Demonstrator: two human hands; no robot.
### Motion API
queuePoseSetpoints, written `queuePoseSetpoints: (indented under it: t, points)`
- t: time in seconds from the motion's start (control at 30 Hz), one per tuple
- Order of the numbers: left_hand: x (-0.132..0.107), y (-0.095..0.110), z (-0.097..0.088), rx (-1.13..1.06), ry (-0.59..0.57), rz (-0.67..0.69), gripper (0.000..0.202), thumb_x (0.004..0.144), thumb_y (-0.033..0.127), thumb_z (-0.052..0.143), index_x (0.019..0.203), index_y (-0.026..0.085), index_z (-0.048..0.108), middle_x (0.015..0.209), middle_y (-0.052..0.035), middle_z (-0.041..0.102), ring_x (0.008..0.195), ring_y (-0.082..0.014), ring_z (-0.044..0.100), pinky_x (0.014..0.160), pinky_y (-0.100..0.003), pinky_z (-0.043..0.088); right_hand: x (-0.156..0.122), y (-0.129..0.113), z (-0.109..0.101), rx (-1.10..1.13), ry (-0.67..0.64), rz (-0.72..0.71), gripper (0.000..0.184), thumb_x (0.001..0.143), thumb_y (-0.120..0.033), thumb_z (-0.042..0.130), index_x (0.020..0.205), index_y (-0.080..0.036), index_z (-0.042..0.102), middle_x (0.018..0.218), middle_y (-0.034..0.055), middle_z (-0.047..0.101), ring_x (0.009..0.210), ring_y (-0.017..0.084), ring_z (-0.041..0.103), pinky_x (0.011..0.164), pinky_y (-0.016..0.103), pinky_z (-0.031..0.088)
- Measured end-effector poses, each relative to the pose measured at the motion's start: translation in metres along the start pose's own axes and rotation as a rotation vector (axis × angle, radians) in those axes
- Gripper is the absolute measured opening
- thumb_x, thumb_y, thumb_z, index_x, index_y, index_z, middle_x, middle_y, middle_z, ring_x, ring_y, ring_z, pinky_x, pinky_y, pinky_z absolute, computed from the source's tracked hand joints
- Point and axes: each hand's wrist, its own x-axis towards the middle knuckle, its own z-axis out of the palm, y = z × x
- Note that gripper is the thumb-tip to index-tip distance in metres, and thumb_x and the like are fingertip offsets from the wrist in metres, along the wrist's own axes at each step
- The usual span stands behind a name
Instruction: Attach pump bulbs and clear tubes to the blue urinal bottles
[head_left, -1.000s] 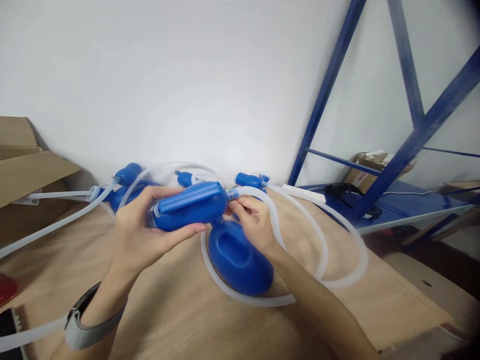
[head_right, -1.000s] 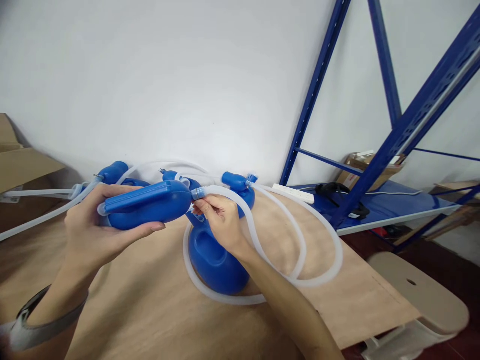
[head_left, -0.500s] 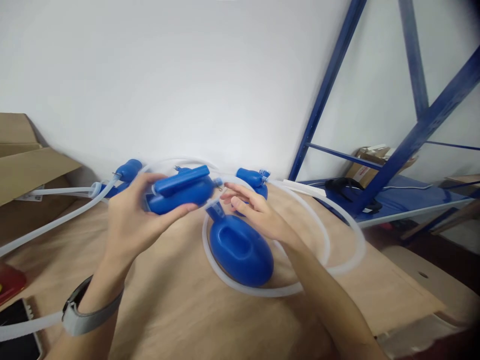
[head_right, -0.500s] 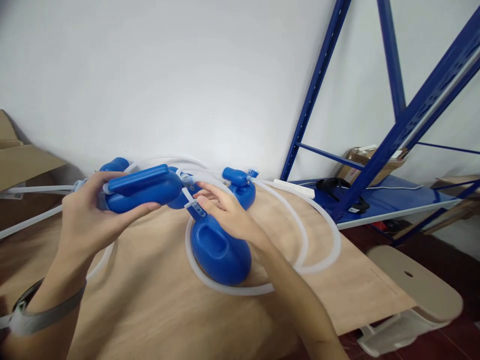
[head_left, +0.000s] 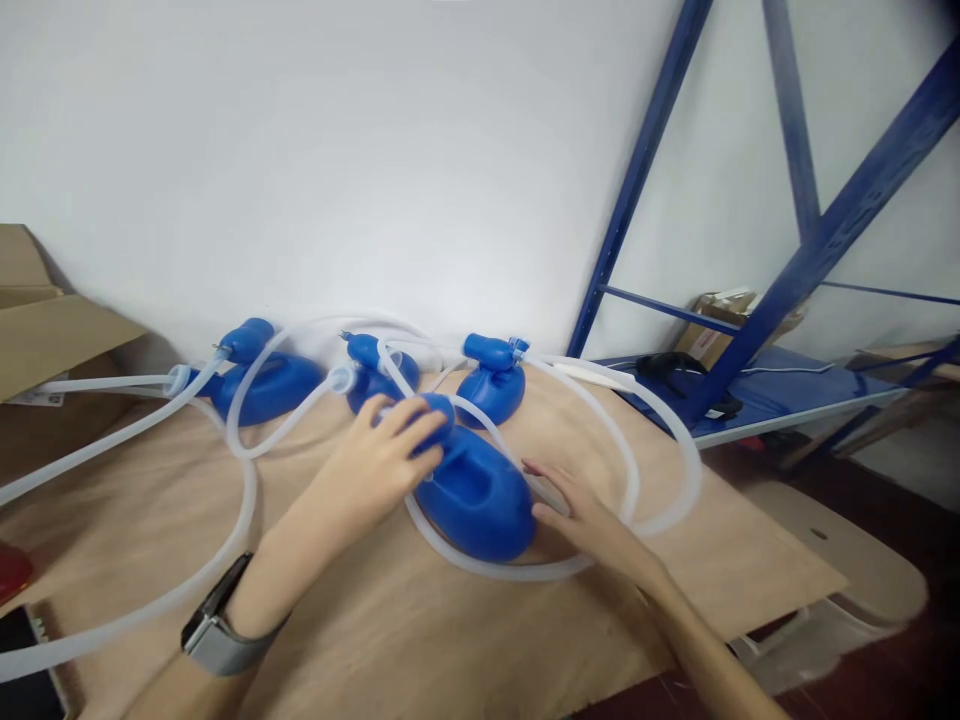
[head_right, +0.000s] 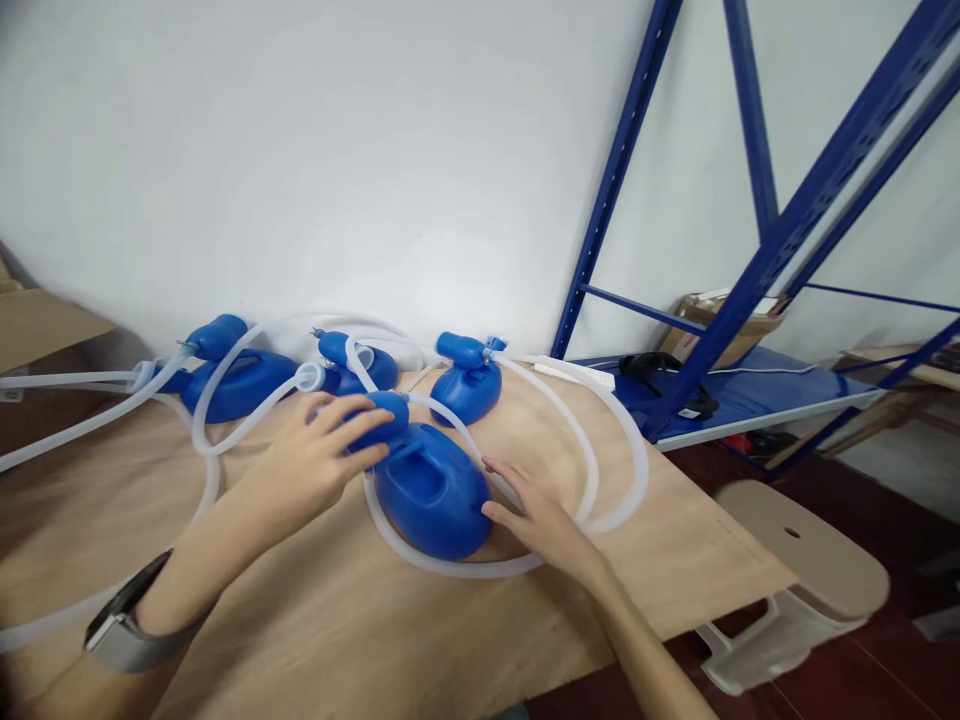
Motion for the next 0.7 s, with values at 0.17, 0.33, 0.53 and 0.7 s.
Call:
queuePoseSetpoints:
  t: [0.17, 0.33, 0.53, 0.7]
  points:
    - [-0.017, 0.029, 0.028, 0.097, 0.09, 0.214, 0.027, 0.103, 0.015, 0.056, 0.089, 0.019, 0.078, 0.12, -0.0059, 0.077, 0.121, -0.0247, 0.057, 0.105, -0.048, 0.046, 0.02, -0.012, 0.03, 0.071, 0.058, -0.18, 0.08, 0.09, -0.063, 0.072, 0.159, -0.029, 0.047, 0.167, 0.0118, 0.045, 0.154, 0.037, 0.043, 0.128, 0.06, 0.035]
    - [-0.027, 0.035, 0.048, 0.175, 0.098, 0.308, 0.026, 0.1, 0.013, 0.055, 0.099, 0.017, 0.081, 0.113, -0.0088, 0.078, 0.122, -0.0217, 0.057, 0.104, -0.039, 0.05, 0.03, -0.014, 0.048, 0.071, 0.189, -0.192, 0.074, 0.081, -0.06, 0.083, 0.142, -0.026, 0.062, 0.16, 0.0148, 0.054, 0.149, 0.04, 0.05, 0.125, 0.064, 0.036]
    - [-0.008, 0.023, 0.08, 0.125, 0.189, 0.332, 0.019, 0.1, 0.012, 0.059, 0.099, 0.02, 0.077, 0.117, -0.0049, 0.078, 0.119, -0.0183, 0.061, 0.11, -0.036, 0.046, 0.017, -0.017, 0.058, 0.219, 0.16, -0.099, 0.073, 0.079, -0.058, 0.085, 0.142, -0.028, 0.061, 0.155, 0.0132, 0.058, 0.141, 0.037, 0.058, 0.12, 0.059, 0.047]
    - [-0.004, 0.03, 0.067, -0.156, -0.038, 0.16, 0.025, 0.098, 0.021, 0.061, 0.121, 0.021, 0.072, 0.148, -0.0113, 0.065, 0.144, -0.0302, 0.049, 0.125, -0.058, 0.029, 0.02, -0.016, 0.06, 0.209, 0.163, -0.051, 0.076, 0.076, -0.058, 0.086, 0.14, -0.026, 0.061, 0.155, 0.0147, 0.057, 0.143, 0.038, 0.055, 0.122, 0.06, 0.043]
